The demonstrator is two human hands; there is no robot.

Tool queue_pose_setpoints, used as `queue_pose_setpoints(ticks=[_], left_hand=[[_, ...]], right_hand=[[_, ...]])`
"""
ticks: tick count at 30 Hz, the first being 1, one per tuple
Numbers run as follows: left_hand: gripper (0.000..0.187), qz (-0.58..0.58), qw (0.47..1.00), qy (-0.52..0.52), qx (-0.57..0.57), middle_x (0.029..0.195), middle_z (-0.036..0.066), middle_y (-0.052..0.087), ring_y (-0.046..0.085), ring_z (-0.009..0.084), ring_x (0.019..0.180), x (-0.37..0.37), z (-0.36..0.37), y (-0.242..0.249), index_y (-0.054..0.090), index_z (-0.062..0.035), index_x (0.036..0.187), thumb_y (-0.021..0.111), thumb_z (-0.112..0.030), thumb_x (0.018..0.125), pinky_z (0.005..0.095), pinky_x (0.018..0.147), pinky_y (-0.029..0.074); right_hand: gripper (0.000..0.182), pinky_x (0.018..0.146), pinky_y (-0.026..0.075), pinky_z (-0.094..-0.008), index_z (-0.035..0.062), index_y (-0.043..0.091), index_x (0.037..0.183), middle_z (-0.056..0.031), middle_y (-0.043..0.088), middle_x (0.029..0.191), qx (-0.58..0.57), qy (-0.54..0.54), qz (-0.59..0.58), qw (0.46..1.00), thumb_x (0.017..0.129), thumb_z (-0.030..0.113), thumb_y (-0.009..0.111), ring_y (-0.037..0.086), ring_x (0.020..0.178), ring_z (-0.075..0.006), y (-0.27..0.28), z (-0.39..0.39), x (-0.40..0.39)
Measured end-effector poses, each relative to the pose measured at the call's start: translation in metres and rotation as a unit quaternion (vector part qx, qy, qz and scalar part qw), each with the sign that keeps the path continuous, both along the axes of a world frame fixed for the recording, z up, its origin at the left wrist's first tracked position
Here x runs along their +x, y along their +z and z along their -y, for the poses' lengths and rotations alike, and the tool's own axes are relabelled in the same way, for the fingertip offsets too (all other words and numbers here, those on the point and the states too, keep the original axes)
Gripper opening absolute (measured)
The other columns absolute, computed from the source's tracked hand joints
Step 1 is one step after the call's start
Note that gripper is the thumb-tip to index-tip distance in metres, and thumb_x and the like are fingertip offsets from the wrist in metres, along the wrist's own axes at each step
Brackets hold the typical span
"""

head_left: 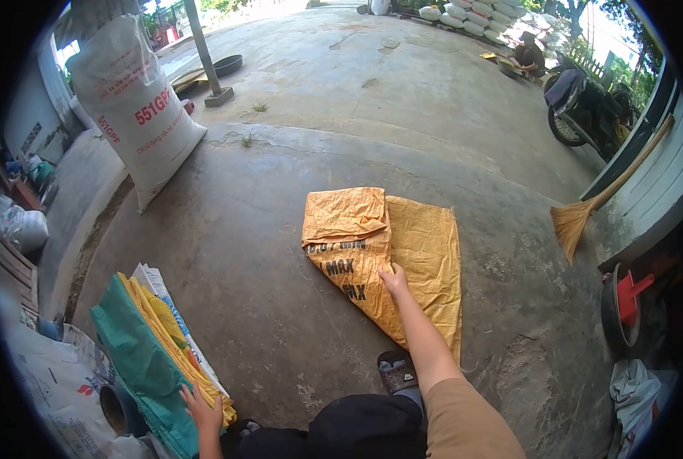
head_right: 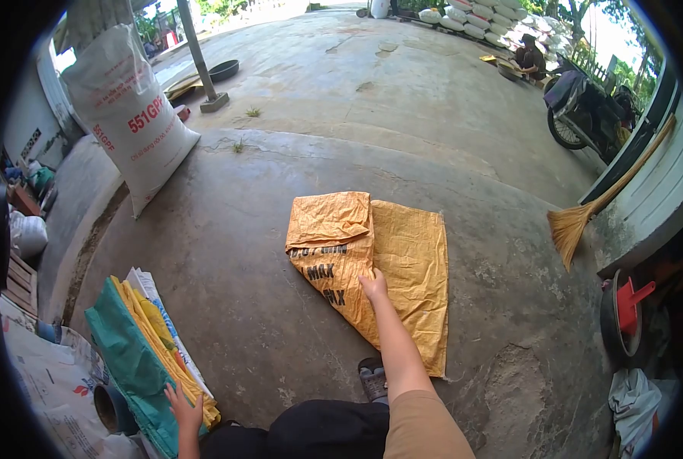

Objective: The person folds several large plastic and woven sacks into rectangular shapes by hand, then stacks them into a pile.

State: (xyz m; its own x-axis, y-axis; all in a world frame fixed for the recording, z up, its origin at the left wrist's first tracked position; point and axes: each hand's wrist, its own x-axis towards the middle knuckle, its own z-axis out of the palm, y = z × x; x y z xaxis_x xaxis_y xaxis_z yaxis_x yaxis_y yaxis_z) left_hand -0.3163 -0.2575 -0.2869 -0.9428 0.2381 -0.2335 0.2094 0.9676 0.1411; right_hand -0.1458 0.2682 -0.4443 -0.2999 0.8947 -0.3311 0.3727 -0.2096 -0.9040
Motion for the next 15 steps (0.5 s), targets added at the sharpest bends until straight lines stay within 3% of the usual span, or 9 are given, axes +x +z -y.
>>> queue_pose_setpoints(ticks=[1,3,5,7,9,10,12,13,15], left_hand=[[0.074,0.001,1.0,0.0,-0.001,0.141,0.017,0.008,0.007,0.0362,0.13,-0.002,-0.002,-0.001,0.025,-0.01,0.133,0.065,-0.022,0.072,0.0604,0.097,0.018],[0.07,-0.019,0.998,-0.043,0.049,0.139,0.02,0.014,0.011,0.0369,0.13,-0.006,-0.008,-0.006,0.028,-0.008,0.131,0.064,-0.021,0.072,0.0536,0.1,0.02],[0.068,-0.041,0.991,-0.08,0.102,0.137,0.021,0.019,0.016,0.0376,0.128,-0.013,-0.016,-0.017,0.03,-0.0075,0.13,0.063,-0.021,0.073,0.0499,0.1,0.021],[0.066,-0.063,0.979,-0.116,0.154,0.134,0.022,0.025,0.02,0.0384,0.126,-0.02,-0.028,-0.021,0.031,-0.0071,0.13,0.063,-0.021,0.073,0.0462,0.101,0.022],[0.06,0.017,0.954,-0.15,0.26,0.128,0.023,0.035,0.032,0.0385,0.12,-0.027,-0.051,-0.017,0.033,-0.0062,0.128,0.06,-0.023,0.077,0.0387,0.099,0.028],[0.06,0.019,0.953,-0.149,0.262,0.128,0.023,0.035,0.032,0.0385,0.12,-0.03,-0.063,-0.018,0.033,-0.0062,0.128,0.06,-0.023,0.077,0.0387,0.099,0.028],[0.061,0.267,0.871,0.041,0.411,0.126,0.021,0.039,0.038,0.0368,0.115,-0.033,-0.081,-0.023,0.032,-0.0068,0.129,0.051,-0.042,0.083,0.0408,0.094,0.031],[0.061,0.265,0.869,0.047,0.415,0.126,0.021,0.039,0.038,0.0368,0.115,-0.032,-0.086,-0.025,0.032,-0.0068,0.129,0.051,-0.042,0.083,0.0408,0.094,0.031],[0.074,0.468,0.692,0.204,0.511,0.127,0.019,0.038,0.04,0.0348,0.114,-0.031,-0.093,-0.03,0.031,-0.008,0.13,0.034,-0.063,0.081,0.0451,0.091,0.033]], right_hand=[[0.068,0.092,0.037,-0.0326,-0.0081,0.034,0.125,-0.025,0.045,0.121,-0.001,0.0,0.001,1.0,0.075,0.027,0.063,0.045,0.112,-0.0319,-0.003,0.001,-0.003],[0.063,0.09,0.038,-0.0315,-0.0091,0.033,0.125,-0.025,0.046,0.119,0.174,0.095,-0.033,0.98,0.077,0.021,0.06,0.046,0.111,-0.0305,0.039,0.021,-0.014],[0.062,0.091,0.037,-0.0309,-0.0086,0.031,0.126,-0.0262,0.046,0.119,0.225,0.168,-0.003,0.96,0.078,0.018,0.058,0.046,0.113,-0.0302,0.06,0.042,-0.018],[0.059,0.08,0.044,-0.0317,-0.0028,0.031,0.129,-0.0231,0.057,0.101,0.263,0.268,0.048,0.925,0.078,0.016,0.056,0.057,0.094,-0.0304,0.107,0.078,-0.017],[0.059,0.063,0.047,-0.0343,0.0039,0.032,0.13,-0.018,0.058,0.078,0.313,0.388,0.06,0.865,0.078,0.015,0.055,0.058,0.069,-0.031,0.145,0.114,-0.012],[0.057,0.052,0.044,-0.0366,0.0082,0.034,0.129,-0.0141,0.054,0.065,0.398,0.417,0.013,0.817,0.077,0.015,0.055,0.054,0.054,-0.0293,0.132,0.127,-0.012],[0.05,0.052,0.044,-0.0379,0.0148,0.038,0.126,-0.0135,0.056,0.068,0.389,0.529,0.011,0.754,0.078,0.014,0.052,0.054,0.056,-0.0297,0.131,0.154,-0.008],[0.049,0.052,0.044,-0.0385,0.0186,0.037,0.126,-0.0134,0.056,0.07,0.372,0.572,-0.011,0.731,0.079,0.014,0.05,0.055,0.057,-0.0306,0.116,0.167,-0.005],[0.048,0.051,0.044,-0.0395,0.0223,0.037,0.126,-0.0131,0.056,0.074,0.352,0.668,0.012,0.656,0.08,0.014,0.047,0.056,0.06,-0.031,0.096,0.184,0.004]])
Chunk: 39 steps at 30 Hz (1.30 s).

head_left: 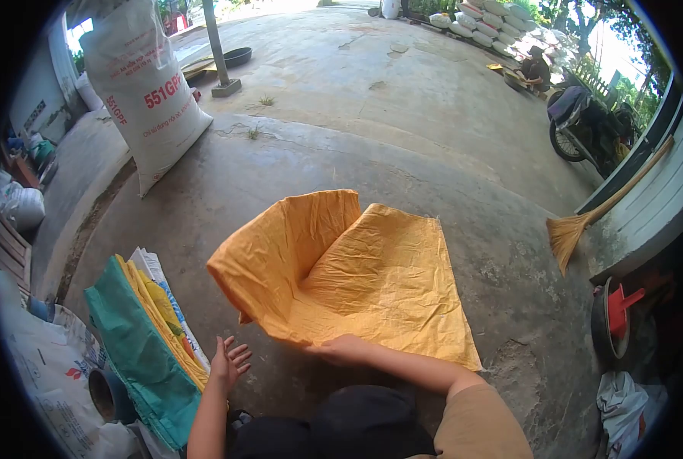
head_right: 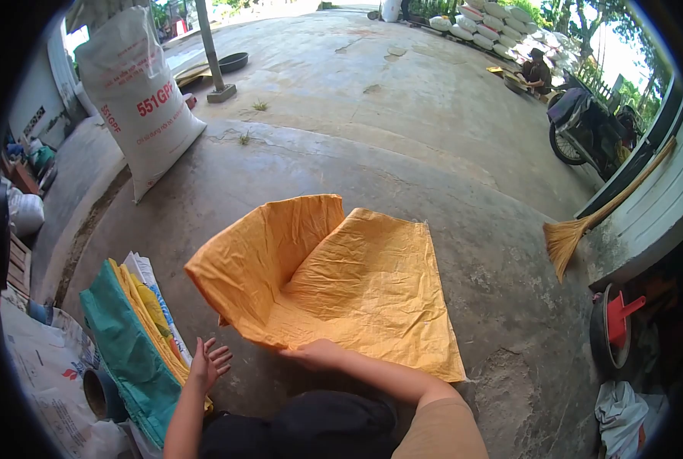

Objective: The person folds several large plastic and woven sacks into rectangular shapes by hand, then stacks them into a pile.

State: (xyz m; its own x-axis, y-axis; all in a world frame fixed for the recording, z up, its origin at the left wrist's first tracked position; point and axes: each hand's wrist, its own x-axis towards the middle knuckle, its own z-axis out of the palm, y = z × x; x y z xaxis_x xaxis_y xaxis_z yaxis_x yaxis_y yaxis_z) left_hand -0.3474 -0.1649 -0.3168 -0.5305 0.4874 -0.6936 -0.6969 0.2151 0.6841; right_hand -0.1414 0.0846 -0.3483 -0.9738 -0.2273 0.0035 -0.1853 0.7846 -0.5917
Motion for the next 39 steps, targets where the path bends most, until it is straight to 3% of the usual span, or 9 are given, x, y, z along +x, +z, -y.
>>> queue_pose_setpoints(ticks=[5,7,15,19,26,30,32,35,39], left_hand=[[0.081,0.128,0.986,0.053,0.088,0.128,0.018,0.037,0.039,0.0347,0.115,-0.003,0.012,-0.042,0.03,-0.0107,0.13,0.02,-0.072,0.077,0.0529,0.09,0.032],[0.073,0.162,0.946,0.015,0.281,0.127,0.016,0.039,0.041,0.0335,0.113,0.003,-0.006,-0.028,0.033,-0.0097,0.128,0.024,-0.064,0.081,0.0533,0.09,0.034],[0.041,0.078,0.956,0.08,0.271,0.115,0.013,0.05,0.051,0.0266,0.103,-0.03,-0.037,-0.05,0.039,-0.003,0.121,0.037,-0.028,0.089,0.0396,0.084,0.045],[0.035,-0.12,0.951,0.191,0.209,0.11,0.011,0.052,0.053,0.0233,0.099,-0.075,-0.028,-0.024,0.039,-0.0004,0.119,0.042,-0.008,0.085,0.0332,0.084,0.045],[0.031,-0.42,0.86,0.279,0.078,0.113,0.01,0.051,0.051,0.0167,0.097,-0.045,0.009,0.064,0.045,0.0027,0.115,0.044,-0.017,0.09,0.0286,0.084,0.04],[0.033,-0.611,0.746,0.19,-0.185,0.109,0.013,0.053,0.052,0.02,0.096,-0.035,0.086,-0.008,0.046,0.0055,0.113,0.044,-0.019,0.09,0.0299,0.083,0.04],[0.035,-0.591,0.764,0.167,-0.198,0.104,0.015,0.055,0.052,0.0202,0.094,-0.011,0.1,-0.03,0.048,0.0061,0.109,0.047,-0.022,0.089,0.031,0.082,0.04],[0.034,-0.373,0.872,0.174,-0.266,0.106,0.013,0.054,0.053,0.0201,0.093,0.006,0.128,-0.055,0.048,0.0041,0.108,0.05,-0.024,0.088,0.0313,0.078,0.042],[0.038,-0.203,0.933,0.283,-0.088,0.107,0.01,0.053,0.055,0.02,0.091,0.019,0.118,-0.034,0.046,-0.0001,0.11,0.052,-0.029,0.086,0.0321,0.073,0.046]], right_hand=[[0.057,0.052,0.046,-0.0398,0.0254,0.028,0.132,-0.0114,0.055,0.076,0.034,0.048,0.061,0.996,0.08,0.016,0.047,0.056,0.06,-0.0301,-0.02,0.002,0.045],[0.059,0.053,0.046,-0.0398,0.0262,0.025,0.133,-0.0113,0.054,0.076,0.053,0.054,0.079,0.994,0.08,0.017,0.047,0.056,0.06,-0.0297,-0.012,-0.006,0.061],[0.061,0.054,0.046,-0.0392,0.0301,0.019,0.135,-0.0125,0.053,0.078,0.1,0.038,0.132,0.986,0.081,0.011,0.041,0.057,0.062,-0.0291,0.004,-0.023,0.088],[0.061,0.053,0.046,-0.0387,0.0309,0.017,0.135,-0.0113,0.051,0.076,0.156,0.03,0.133,0.978,0.082,0.01,0.039,0.056,0.059,-0.0277,-0.012,-0.034,0.088],[0.064,0.049,0.046,-0.0369,0.0347,0.019,0.135,-0.0092,0.049,0.073,0.211,-0.039,0.045,0.976,0.08,0.007,0.038,0.053,0.054,-0.0245,-0.016,-0.039,0.065],[0.063,0.047,0.045,-0.0308,0.0305,0.02,0.135,-0.0067,0.049,0.07,0.214,-0.131,-0.02,0.968,0.081,0.007,0.041,0.055,0.056,-0.021,-0.026,-0.044,0.058],[0.063,0.054,0.046,-0.034,0.0243,0.023,0.136,-0.0044,0.052,0.073,0.228,-0.188,-0.023,0.955,0.078,0.007,0.045,0.056,0.061,-0.0209,-0.033,-0.046,0.061],[0.064,0.067,0.044,-0.0412,0.0236,0.028,0.134,-0.0047,0.056,0.086,0.233,-0.258,0.054,0.936,0.076,0.01,0.051,0.058,0.078,-0.0225,-0.047,-0.055,0.083],[0.062,0.081,0.039,-0.0455,0.0188,0.039,0.127,-0.0066,0.049,0.113,0.213,-0.346,0.261,0.875,0.07,0.014,0.061,0.047,0.106,-0.0226,-0.058,-0.081,0.113]])
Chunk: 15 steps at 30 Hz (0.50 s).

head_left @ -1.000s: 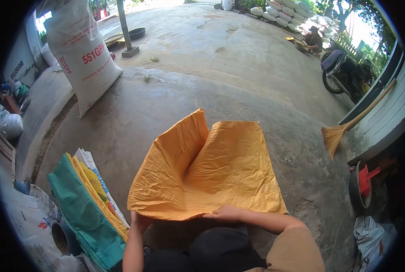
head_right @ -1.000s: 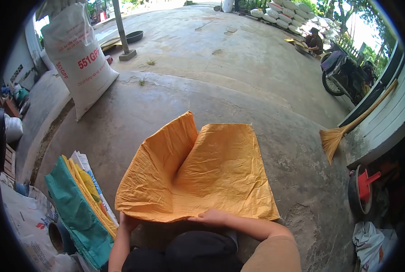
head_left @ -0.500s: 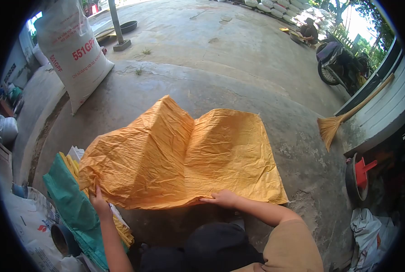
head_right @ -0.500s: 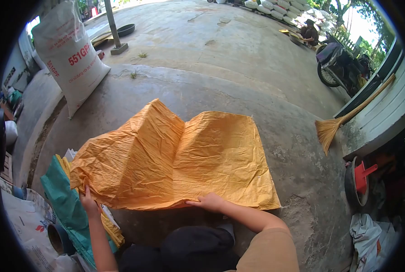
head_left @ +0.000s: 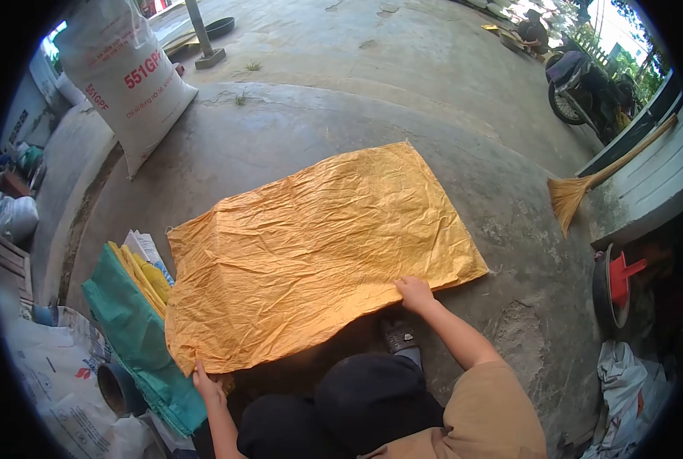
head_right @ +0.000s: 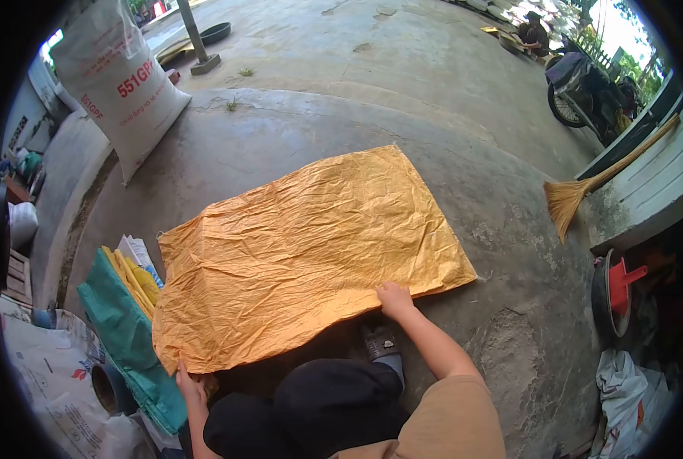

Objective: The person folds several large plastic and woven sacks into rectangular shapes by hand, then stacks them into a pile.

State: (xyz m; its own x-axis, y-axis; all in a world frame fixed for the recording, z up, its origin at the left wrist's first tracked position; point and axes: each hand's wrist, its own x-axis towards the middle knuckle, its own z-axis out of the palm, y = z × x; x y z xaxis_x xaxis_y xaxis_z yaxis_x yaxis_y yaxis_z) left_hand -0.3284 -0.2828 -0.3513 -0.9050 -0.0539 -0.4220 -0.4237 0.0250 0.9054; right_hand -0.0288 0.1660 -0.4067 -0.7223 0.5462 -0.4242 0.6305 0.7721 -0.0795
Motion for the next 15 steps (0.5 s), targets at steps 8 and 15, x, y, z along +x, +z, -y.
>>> queue_pose_setpoints(ticks=[8,15], left_hand=[[0.045,0.13,0.986,-0.005,0.101,0.112,0.011,0.051,0.053,0.0292,0.099,-0.022,0.0,0.009,0.042,-0.006,0.117,0.051,-0.036,0.085,0.0506,0.08,0.044],[0.048,0.219,0.971,-0.089,0.038,0.118,0.011,0.048,0.05,0.0333,0.103,-0.038,0.004,0.004,0.039,-0.008,0.121,0.044,-0.041,0.087,0.0554,0.09,0.033]], right_hand=[[0.084,0.098,0.03,-0.0482,0.0155,0.041,0.126,-0.0133,0.033,0.133,-0.103,-0.136,0.066,0.983,0.055,0.045,0.076,0.028,0.126,-0.0272,0.015,-0.052,0.077],[0.058,0.08,0.044,-0.0354,-0.0023,0.053,0.107,-0.019,0.055,0.105,-0.03,-0.466,-0.239,0.851,0.066,0.036,0.07,0.054,0.095,-0.0293,-0.03,-0.065,0.127]])
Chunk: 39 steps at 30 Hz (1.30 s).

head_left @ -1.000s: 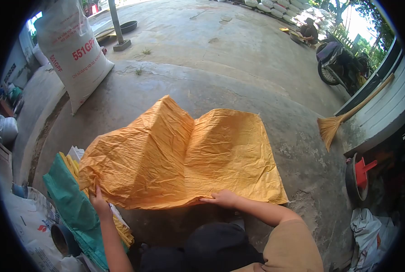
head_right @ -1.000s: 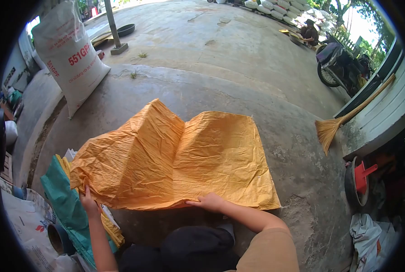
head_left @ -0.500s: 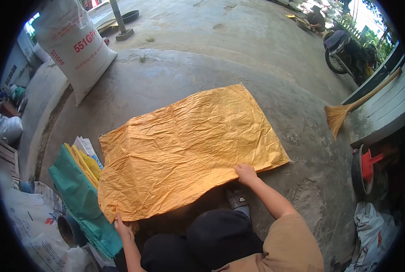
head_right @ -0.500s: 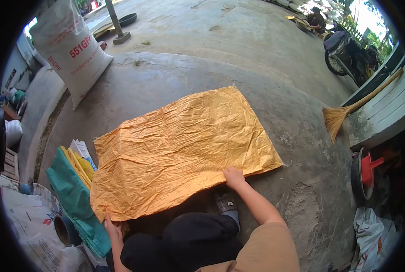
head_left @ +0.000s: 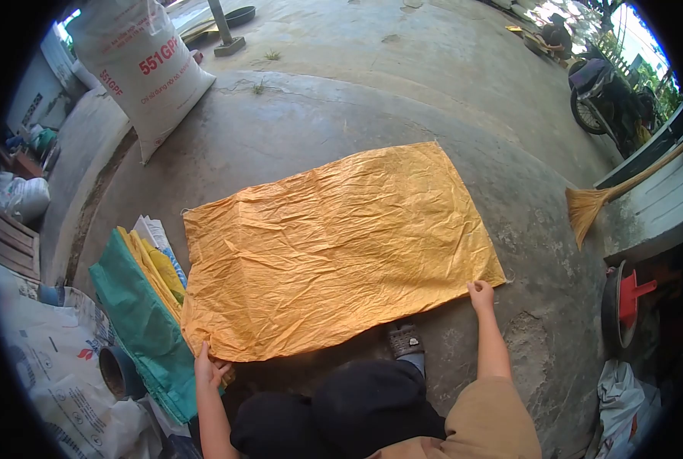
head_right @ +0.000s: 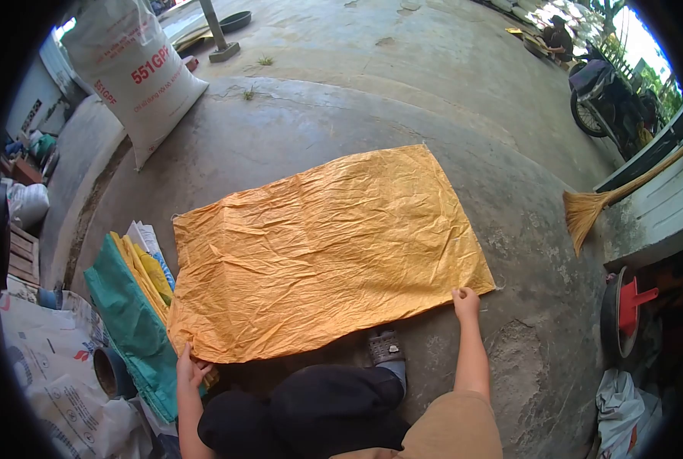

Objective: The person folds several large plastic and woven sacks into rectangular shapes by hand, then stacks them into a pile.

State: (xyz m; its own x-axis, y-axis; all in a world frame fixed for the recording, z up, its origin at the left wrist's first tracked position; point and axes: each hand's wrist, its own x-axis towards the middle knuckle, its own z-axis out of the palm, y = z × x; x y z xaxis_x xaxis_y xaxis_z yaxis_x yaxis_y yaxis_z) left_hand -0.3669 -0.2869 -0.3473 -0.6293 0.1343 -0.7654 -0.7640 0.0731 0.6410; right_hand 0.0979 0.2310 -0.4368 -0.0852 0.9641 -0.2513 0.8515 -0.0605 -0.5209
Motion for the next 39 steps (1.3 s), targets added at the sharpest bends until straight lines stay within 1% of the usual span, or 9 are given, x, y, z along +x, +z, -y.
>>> queue_pose_setpoints(ticks=[4,6,10,15,20,23,27,30,39], left_hand=[[0.047,0.007,0.999,-0.05,-0.019,0.112,0.013,0.051,0.053,0.035,0.098,-0.012,-0.003,-0.007,0.038,-0.007,0.12,0.045,-0.04,0.087,0.0529,0.083,0.038],[0.047,0.01,0.997,-0.077,-0.009,0.113,0.014,0.051,0.053,0.0349,0.099,-0.011,-0.012,-0.004,0.038,-0.0073,0.12,0.045,-0.039,0.087,0.0527,0.084,0.038],[0.052,0.013,0.986,-0.168,-0.011,0.114,0.014,0.05,0.051,0.0346,0.102,-0.019,-0.012,-0.003,0.039,-0.0079,0.122,0.045,-0.045,0.086,0.0511,0.086,0.037],[0.068,0.044,0.992,-0.115,0.03,0.113,0.013,0.051,0.051,0.0338,0.102,-0.032,-0.009,0.0,0.038,-0.0096,0.124,0.043,-0.06,0.08,0.0508,0.086,0.037],[0.04,-0.068,0.998,0.001,-0.016,0.101,0.01,0.057,0.06,0.0283,0.083,-0.028,-0.006,-0.013,0.041,-0.0089,0.116,0.044,-0.037,0.088,0.0438,0.068,0.048],[0.029,-0.089,0.995,0.002,-0.041,0.099,0.009,0.057,0.061,0.0265,0.079,-0.023,-0.013,-0.005,0.042,-0.0079,0.113,0.04,-0.026,0.09,0.0384,0.061,0.05],[0.029,-0.097,0.993,-0.025,-0.058,0.098,0.01,0.057,0.061,0.0265,0.079,-0.051,-0.009,-0.026,0.041,-0.0077,0.114,0.037,-0.025,0.091,0.0363,0.059,0.05],[0.028,-0.145,0.988,-0.061,-0.002,0.098,0.009,0.056,0.06,0.0249,0.077,-0.063,-0.04,-0.014,0.041,-0.0082,0.113,0.034,-0.025,0.092,0.0363,0.063,0.049],[0.022,-0.175,0.976,-0.077,-0.101,0.095,0.007,0.056,0.059,0.0209,0.077,-0.082,-0.034,-0.065,0.05,-0.0059,0.103,0.038,-0.02,0.091,0.0343,0.059,0.05]], right_hand=[[0.051,0.071,0.044,-0.0387,-0.0014,0.053,0.104,-0.0166,0.055,0.103,0.112,-0.247,0.034,0.962,0.071,0.035,0.067,0.054,0.095,-0.0269,-0.027,-0.009,0.025],[0.068,0.065,0.042,-0.0394,0.0037,0.038,0.122,-0.0127,0.055,0.104,-0.191,-0.451,-0.191,0.851,0.072,0.038,0.068,0.055,0.096,-0.0254,-0.018,-0.016,0.025],[0.096,0.053,0.037,-0.0334,0.0122,0.005,0.132,-0.01,0.052,0.111,-0.137,-0.471,-0.316,0.812,0.068,0.042,0.071,0.06,0.077,-0.0219,-0.023,-0.019,-0.004],[0.06,0.045,0.03,-0.0284,0.0126,0.037,0.11,-0.0037,0.053,0.086,-0.261,-0.468,-0.357,0.765,0.07,0.045,0.069,0.051,0.056,-0.0117,-0.031,-0.041,0.012],[0.039,0.038,0.023,-0.0237,0.0128,0.047,0.087,0.0035,0.036,0.056,-0.233,-0.431,-0.352,0.797,0.074,0.045,0.064,0.035,0.041,-0.0081,-0.025,-0.037,-0.008],[0.016,0.035,0.021,-0.0218,0.0129,0.046,0.082,0.0029,0.029,0.05,-0.201,-0.428,-0.453,0.756,0.082,0.027,0.054,0.028,0.036,-0.0079,-0.018,-0.052,-0.023],[0.016,0.041,0.037,-0.0277,0.0017,0.052,0.089,-0.0073,0.053,0.07,0.045,-0.374,-0.349,0.858,0.08,0.008,0.041,0.048,0.049,-0.016,0.001,-0.064,-0.024],[0.034,0.079,0.046,-0.0364,-0.0084,0.05,0.106,-0.0189,0.054,0.108,0.146,-0.422,-0.43,0.785,0.077,0.004,0.038,0.056,0.094,-0.0286,0.028,-0.089,0.005],[0.037,0.082,0.045,-0.0366,-0.0093,0.048,0.111,-0.0196,0.054,0.11,0.173,-0.459,-0.379,0.785,0.076,0.0,0.037,0.055,0.096,-0.0291,0.018,-0.084,0.046]])
